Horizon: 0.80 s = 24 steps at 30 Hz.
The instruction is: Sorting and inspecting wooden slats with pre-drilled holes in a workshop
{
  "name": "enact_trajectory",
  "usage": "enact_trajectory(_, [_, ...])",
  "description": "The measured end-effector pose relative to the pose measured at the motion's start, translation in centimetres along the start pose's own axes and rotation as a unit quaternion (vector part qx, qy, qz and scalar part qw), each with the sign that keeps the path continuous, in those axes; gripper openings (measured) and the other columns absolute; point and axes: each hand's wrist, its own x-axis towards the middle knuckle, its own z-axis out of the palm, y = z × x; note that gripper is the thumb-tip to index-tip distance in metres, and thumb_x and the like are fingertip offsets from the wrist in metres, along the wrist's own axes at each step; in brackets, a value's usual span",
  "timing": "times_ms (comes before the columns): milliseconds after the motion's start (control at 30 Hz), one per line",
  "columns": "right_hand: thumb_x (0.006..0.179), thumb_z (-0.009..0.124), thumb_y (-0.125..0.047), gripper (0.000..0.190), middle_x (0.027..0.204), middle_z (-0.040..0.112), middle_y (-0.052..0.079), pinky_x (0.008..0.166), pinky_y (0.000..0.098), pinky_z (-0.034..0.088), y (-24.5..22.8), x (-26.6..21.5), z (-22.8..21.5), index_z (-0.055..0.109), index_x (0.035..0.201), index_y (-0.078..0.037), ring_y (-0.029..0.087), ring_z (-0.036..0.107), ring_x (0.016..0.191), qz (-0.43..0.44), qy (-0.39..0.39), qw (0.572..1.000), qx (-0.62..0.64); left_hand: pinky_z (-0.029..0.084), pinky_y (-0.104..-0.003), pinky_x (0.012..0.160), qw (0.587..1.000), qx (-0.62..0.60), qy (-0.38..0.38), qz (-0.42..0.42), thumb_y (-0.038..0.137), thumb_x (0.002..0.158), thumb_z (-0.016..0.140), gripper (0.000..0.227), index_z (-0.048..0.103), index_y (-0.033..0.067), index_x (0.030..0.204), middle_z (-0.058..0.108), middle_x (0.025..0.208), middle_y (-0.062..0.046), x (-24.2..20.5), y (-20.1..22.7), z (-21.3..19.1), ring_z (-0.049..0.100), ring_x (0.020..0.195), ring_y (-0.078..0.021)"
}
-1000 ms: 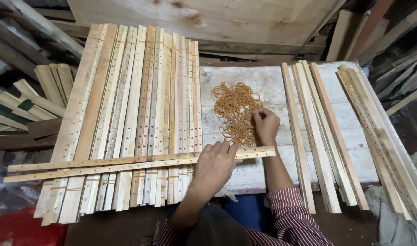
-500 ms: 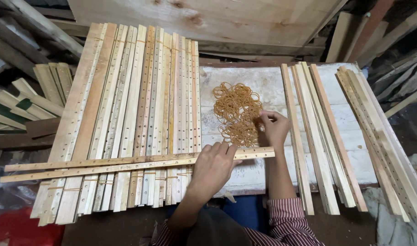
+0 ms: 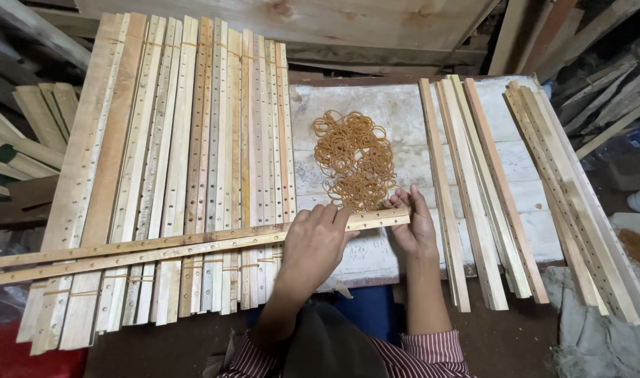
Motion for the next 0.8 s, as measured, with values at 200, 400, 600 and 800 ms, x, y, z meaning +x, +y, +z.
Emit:
enact_trajectory(200, [0.092, 0.077, -0.008, 0.009, 0.077, 0.07, 0.006, 0.09, 0.0306, 0.065, 0.8, 0.8, -2.6, 0.072, 0.09, -0.002, 0.016, 0.075, 0.077, -0.058, 0.023, 0.996, -0.063, 0.048, -0.04, 0.075, 1.0, 0.001, -0.003, -0.005, 0.037, 0.093, 0.065, 0.037, 0.066, 0.0076, 0.116, 0.065, 0.086, -0.009, -0.1, 0.1, -0.2, 0.065, 0.085, -0.0279])
enact_trajectory(400, [0.099, 0.066, -0.032, 0.042, 0.068, 0.061, 0.004, 0.045, 0.0157, 0.051, -0.4, -2.5, 0.5, 0.07, 0.118, 0.006, 0.008, 0.062, 0.052, -0.06, -0.01, 0.985, -0.161, 0.048, -0.039, 0.077, 1.0, -0.003, -0.006, -0.012, 0.037, 0.094, 0.064, 0.037, 0.066, 0.0081, 0.118, 0.065, 0.088, -0.009, -0.1, 0.0, 0.2, 0.065, 0.086, -0.0274])
enact_trajectory(600, [0.099, 0.063, -0.012, 0.04, 0.076, 0.062, 0.005, 0.041, 0.0149, 0.046, -0.7, -3.5, -0.5, 0.062, 0.135, 0.003, 0.006, 0.058, 0.048, -0.16, -0.072, 0.95, -0.26, 0.048, -0.039, 0.077, 1.0, -0.011, -0.008, -0.011, 0.036, 0.094, 0.064, 0.037, 0.066, 0.0074, 0.117, 0.066, 0.088, -0.01, 0.0, 0.2, -0.4, 0.066, 0.086, -0.0278])
enact_trajectory(800, [0.066, 0.087, -0.05, 0.091, 0.058, 0.064, 0.015, 0.043, 0.0157, 0.046, -3.6, -3.9, -2.9, 0.063, 0.133, 0.007, 0.01, 0.06, 0.049, -0.202, -0.174, 0.904, -0.334, 0.048, -0.039, 0.076, 1.0, -0.009, -0.003, -0.003, 0.035, 0.093, 0.066, 0.036, 0.067, 0.0084, 0.118, 0.066, 0.087, -0.009, -0.2, 0.2, -0.2, 0.066, 0.083, -0.0275])
